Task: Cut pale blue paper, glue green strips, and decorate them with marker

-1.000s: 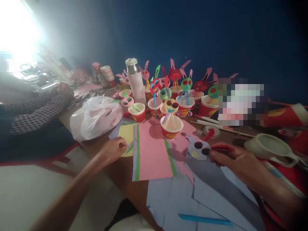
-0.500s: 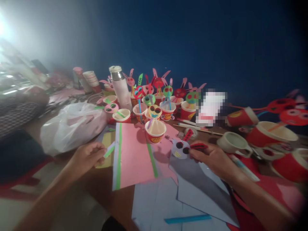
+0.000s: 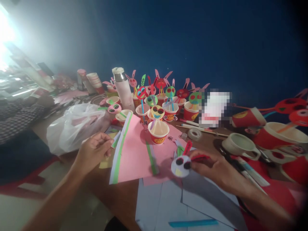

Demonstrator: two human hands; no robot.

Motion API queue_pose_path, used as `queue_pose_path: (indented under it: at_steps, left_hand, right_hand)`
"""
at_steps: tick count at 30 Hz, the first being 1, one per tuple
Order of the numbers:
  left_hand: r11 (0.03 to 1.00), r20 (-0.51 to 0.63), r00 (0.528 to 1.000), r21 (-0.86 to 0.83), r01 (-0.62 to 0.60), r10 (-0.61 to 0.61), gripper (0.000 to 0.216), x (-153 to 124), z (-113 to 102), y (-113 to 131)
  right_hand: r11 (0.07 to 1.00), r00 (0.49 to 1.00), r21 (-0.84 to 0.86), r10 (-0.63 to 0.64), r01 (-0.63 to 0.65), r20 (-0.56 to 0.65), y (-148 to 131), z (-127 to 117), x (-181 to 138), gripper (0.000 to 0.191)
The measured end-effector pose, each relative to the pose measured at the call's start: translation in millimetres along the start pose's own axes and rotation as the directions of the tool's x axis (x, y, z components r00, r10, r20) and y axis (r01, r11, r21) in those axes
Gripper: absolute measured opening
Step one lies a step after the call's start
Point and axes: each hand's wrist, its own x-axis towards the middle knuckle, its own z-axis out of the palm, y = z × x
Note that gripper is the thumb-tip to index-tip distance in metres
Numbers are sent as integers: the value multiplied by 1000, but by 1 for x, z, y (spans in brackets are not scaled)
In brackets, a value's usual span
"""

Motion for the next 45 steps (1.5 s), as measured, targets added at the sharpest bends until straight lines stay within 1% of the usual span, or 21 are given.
queue_pose_path:
  at_steps: [1,3,6,8,11,15,17,19,20,22,23,25,27,29,31,34,36,37,39,42,45]
  left_hand:
    - [1000,12,1000,-22,-10,11,23,0,2,0]
    - [997,49,998,-75,-32,35,23,-1,6,0]
    - [984,134,990,-176,-24,48,25,-6,15,1]
    - [977,202,978,-214,-11,55,27,-9,19,2]
    - [975,274,958,-220,-21,83,27,-13,24,4]
    - [974,316,943,-225,-33,105,27,-17,28,8]
    - [972,326,941,-233,-10,88,28,-16,28,6]
    - [973,290,956,-231,26,43,28,-12,22,2]
    - [973,245,969,-229,41,17,29,-8,17,-2]
    - [973,96,995,-227,46,-25,30,-1,1,-11]
    - [971,29,999,-236,47,-41,30,2,-7,-16]
    - [973,-53,995,-222,65,-79,27,6,-23,-24]
    - [976,-89,990,-199,88,-107,25,5,-32,-29]
    - [974,-68,991,-203,97,-113,28,0,-32,-29]
    - [968,-16,995,-234,91,-98,32,-5,-24,-28]
    - [968,50,996,-238,78,-68,36,-10,-6,-26]
    - [974,89,995,-216,70,-51,37,-11,3,-27]
    - [976,106,993,-206,65,-43,38,-10,6,-28]
    - [982,132,991,-181,58,-34,39,-9,8,-33]
    - [988,148,989,-148,42,-20,36,-13,0,-43]
    - [995,151,988,-83,49,-36,26,-34,-17,-47]
  right_hand:
    - [999,997,7,-40,40,69,-4,6,-4,13]
    - [994,983,-29,-96,102,158,-12,18,-10,8]
    - [963,922,-72,-226,260,316,-18,36,-14,22]
    - [943,891,-64,-286,328,354,-16,44,-12,26]
    - [933,877,-96,-286,347,386,-12,50,-8,22]
    - [915,865,-233,-194,329,462,-11,55,-3,27]
    - [911,874,-265,-172,317,453,-11,59,-2,31]
    - [912,885,-268,-174,310,432,-10,63,-1,33]
    - [912,888,-264,-183,313,421,-9,64,-1,33]
    - [910,891,-253,-208,327,403,-5,66,-1,32]
    - [909,893,-248,-223,335,390,-4,67,-1,31]
    - [905,892,-242,-243,350,382,-3,66,-1,31]
    - [906,892,-240,-243,349,382,-5,65,-1,31]
    - [916,895,-230,-223,328,386,-7,65,-1,28]
    - [931,910,-190,-234,311,341,-6,65,-2,27]
    - [923,899,-51,-359,382,250,1,65,-2,27]
    - [913,892,49,-407,406,194,3,64,-2,20]
    - [918,903,84,-397,388,164,3,63,-2,15]
    - [940,936,120,-334,321,109,1,59,-4,8]
    - [972,976,112,-214,208,42,-2,51,-6,15]
    - [988,990,97,-114,121,-78,5,41,-5,20]
